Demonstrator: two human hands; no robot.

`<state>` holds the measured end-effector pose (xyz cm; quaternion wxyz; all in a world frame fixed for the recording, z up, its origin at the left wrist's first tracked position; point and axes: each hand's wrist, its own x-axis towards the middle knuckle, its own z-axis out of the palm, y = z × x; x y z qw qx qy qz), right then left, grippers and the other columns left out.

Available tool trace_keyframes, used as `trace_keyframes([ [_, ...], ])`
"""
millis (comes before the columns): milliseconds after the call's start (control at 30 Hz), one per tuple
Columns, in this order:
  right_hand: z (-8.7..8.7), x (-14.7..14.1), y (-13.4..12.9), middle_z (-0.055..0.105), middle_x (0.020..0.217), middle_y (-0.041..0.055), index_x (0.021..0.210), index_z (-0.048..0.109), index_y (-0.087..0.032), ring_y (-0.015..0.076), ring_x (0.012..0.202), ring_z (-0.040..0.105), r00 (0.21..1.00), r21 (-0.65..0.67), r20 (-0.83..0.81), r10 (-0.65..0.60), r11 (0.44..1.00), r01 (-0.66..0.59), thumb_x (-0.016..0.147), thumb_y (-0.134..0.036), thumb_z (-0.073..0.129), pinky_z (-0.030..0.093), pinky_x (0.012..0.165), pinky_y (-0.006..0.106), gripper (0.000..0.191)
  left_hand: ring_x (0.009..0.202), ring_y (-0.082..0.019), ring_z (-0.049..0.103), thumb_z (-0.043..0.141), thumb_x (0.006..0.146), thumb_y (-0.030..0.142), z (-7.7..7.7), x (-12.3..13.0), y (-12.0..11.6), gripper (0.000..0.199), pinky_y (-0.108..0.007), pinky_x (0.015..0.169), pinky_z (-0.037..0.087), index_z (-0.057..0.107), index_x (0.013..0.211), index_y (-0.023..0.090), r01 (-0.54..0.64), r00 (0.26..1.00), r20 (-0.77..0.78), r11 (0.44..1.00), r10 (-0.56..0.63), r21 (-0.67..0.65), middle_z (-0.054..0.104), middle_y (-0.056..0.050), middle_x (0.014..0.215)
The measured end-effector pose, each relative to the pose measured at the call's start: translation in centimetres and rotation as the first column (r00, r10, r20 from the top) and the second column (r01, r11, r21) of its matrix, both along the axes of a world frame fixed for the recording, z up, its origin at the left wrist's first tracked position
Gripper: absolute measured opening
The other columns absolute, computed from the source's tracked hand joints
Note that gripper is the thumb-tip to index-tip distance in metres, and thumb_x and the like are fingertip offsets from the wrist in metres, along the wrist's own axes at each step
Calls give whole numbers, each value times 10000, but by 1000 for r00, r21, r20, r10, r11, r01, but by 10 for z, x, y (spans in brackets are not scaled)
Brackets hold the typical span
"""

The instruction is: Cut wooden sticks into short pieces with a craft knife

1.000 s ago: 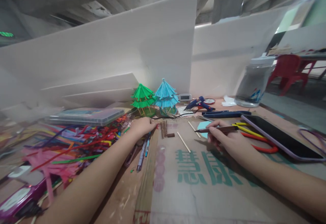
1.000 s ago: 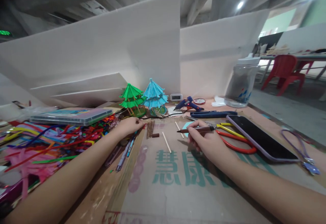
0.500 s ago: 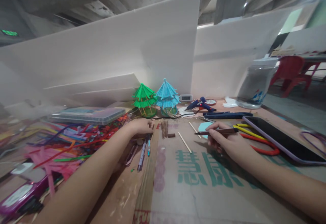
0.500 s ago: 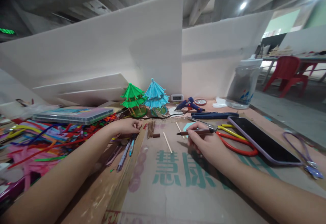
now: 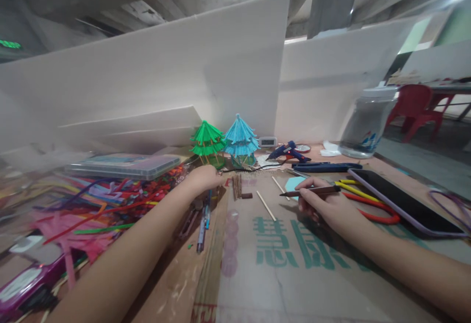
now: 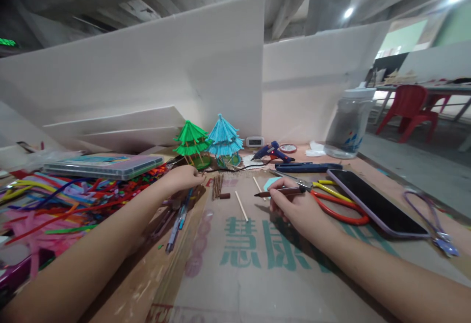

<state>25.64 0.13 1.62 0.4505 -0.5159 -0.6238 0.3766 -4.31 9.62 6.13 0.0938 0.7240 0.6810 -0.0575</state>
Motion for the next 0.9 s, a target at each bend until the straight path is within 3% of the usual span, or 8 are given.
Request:
trace_keyframes([
  [300, -6, 5, 1, 629, 641, -16, 874, 531, -228, 112, 486, 492, 998, 7, 33, 55, 998, -55, 967, -485, 521, 364, 440, 230, 273, 1104, -256, 648, 637, 984, 391, -9, 19, -9, 359, -446, 923, 579, 619, 1269, 173, 11, 997, 78, 1000, -9, -20, 628, -93, 1285],
  [667, -4, 3, 1, 632, 646, -12, 884, 531, -221, 113, 486, 488, 996, -11, 58, 74, 997, -74, 962, -497, 513, 371, 439, 237, 288, 1100, -253, 648, 633, 988, 388, -26, 22, -3, 362, -451, 924, 579, 614, 1274, 168, 52, 990, 128, 997, -58, 50, 627, -96, 1285],
  [900, -6, 3, 2, 626, 641, -13, 896, 513, -211, 104, 496, 481, 996, -1, 15, 87, 996, -87, 947, -492, 536, 365, 428, 217, 287, 1102, -247, 647, 630, 990, 383, -24, 22, -5, 357, -452, 927, 578, 611, 1278, 173, 67, 991, 107, 995, -75, 72, 624, -100, 1291],
])
